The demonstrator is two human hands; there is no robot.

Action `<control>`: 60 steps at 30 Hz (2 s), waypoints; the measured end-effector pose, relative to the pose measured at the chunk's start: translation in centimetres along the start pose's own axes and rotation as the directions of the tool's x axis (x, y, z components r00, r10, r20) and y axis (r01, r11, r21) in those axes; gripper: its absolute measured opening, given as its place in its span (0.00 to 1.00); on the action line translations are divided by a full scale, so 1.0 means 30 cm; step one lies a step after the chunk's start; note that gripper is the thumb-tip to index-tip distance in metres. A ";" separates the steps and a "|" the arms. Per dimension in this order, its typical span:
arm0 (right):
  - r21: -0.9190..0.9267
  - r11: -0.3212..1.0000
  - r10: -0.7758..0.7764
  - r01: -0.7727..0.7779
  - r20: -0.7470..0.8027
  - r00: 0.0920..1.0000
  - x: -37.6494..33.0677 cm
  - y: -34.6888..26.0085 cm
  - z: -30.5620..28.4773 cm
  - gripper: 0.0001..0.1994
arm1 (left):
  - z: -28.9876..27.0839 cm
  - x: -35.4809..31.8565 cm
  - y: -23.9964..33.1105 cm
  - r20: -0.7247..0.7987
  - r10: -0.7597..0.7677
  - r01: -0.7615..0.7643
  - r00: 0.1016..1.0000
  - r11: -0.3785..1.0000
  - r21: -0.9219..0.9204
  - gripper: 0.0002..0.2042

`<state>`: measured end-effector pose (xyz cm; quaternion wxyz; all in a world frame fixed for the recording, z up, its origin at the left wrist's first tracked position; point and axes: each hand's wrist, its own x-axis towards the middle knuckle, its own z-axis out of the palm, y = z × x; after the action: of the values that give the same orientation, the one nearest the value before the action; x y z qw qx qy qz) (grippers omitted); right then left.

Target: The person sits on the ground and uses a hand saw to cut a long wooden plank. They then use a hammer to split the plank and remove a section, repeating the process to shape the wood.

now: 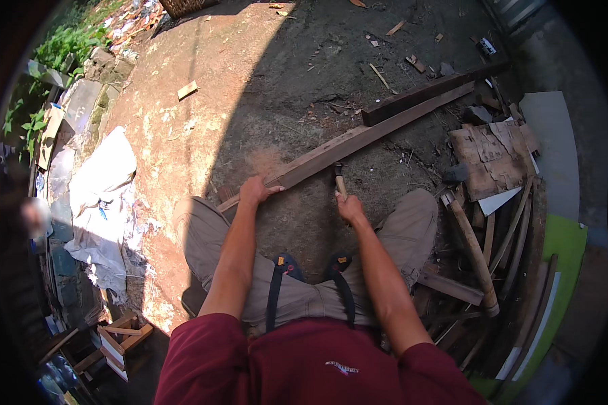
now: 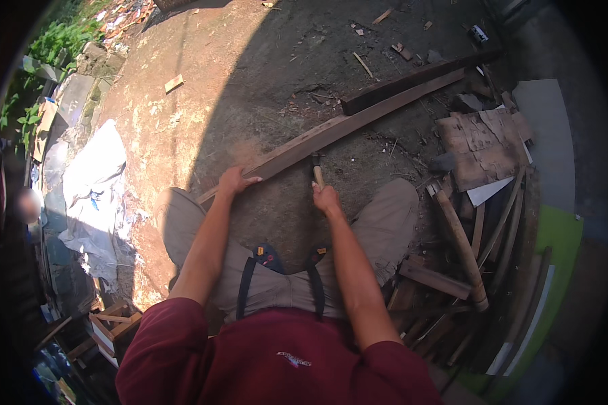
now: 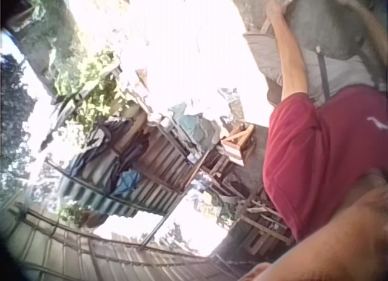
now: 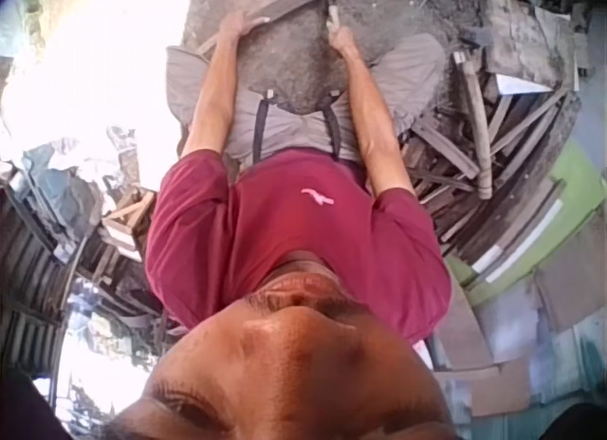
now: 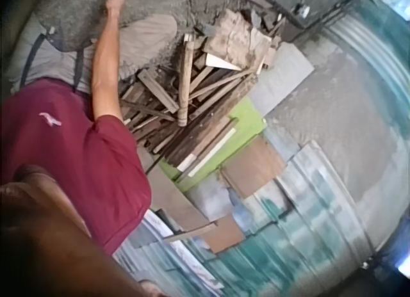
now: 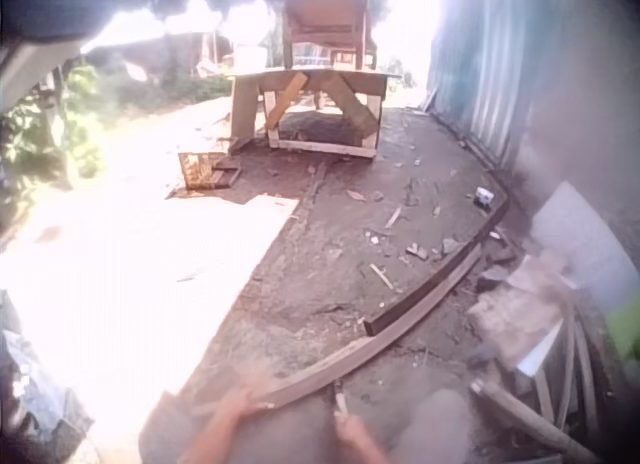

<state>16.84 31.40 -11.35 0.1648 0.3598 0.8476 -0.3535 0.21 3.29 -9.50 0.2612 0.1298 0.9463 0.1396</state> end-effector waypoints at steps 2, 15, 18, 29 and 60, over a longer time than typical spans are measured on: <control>0.071 0.996 0.046 -0.051 0.071 0.996 0.009 0.063 -0.011 0.32 | -0.020 -0.014 0.029 -0.040 0.002 0.000 0.999 0.999 0.044 0.45; 0.196 0.962 -0.082 0.191 -0.460 0.884 -0.101 -0.009 -0.101 0.31 | 0.059 -0.042 0.012 -0.351 0.132 -0.086 0.927 0.986 0.145 0.31; 0.222 0.945 -0.121 0.239 -0.441 0.889 -0.084 -0.096 -0.288 0.30 | 0.038 -0.028 0.039 -0.248 0.050 -0.029 0.968 0.996 0.085 0.29; 0.349 0.148 -0.443 0.925 -0.813 0.378 -0.137 -0.701 -0.949 0.24 | 0.037 -0.023 0.044 -0.278 0.069 -0.011 0.958 0.979 0.204 0.28; 0.235 0.915 -0.208 0.329 -0.422 0.882 0.117 -0.323 -0.620 0.32 | 0.025 -0.034 0.122 -0.102 -0.141 0.153 0.985 0.980 0.125 0.51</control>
<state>6.91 41.72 4.37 -0.1143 0.3211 0.8417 -0.4188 2.09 6.50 -8.45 0.2177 0.0700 0.9715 0.0627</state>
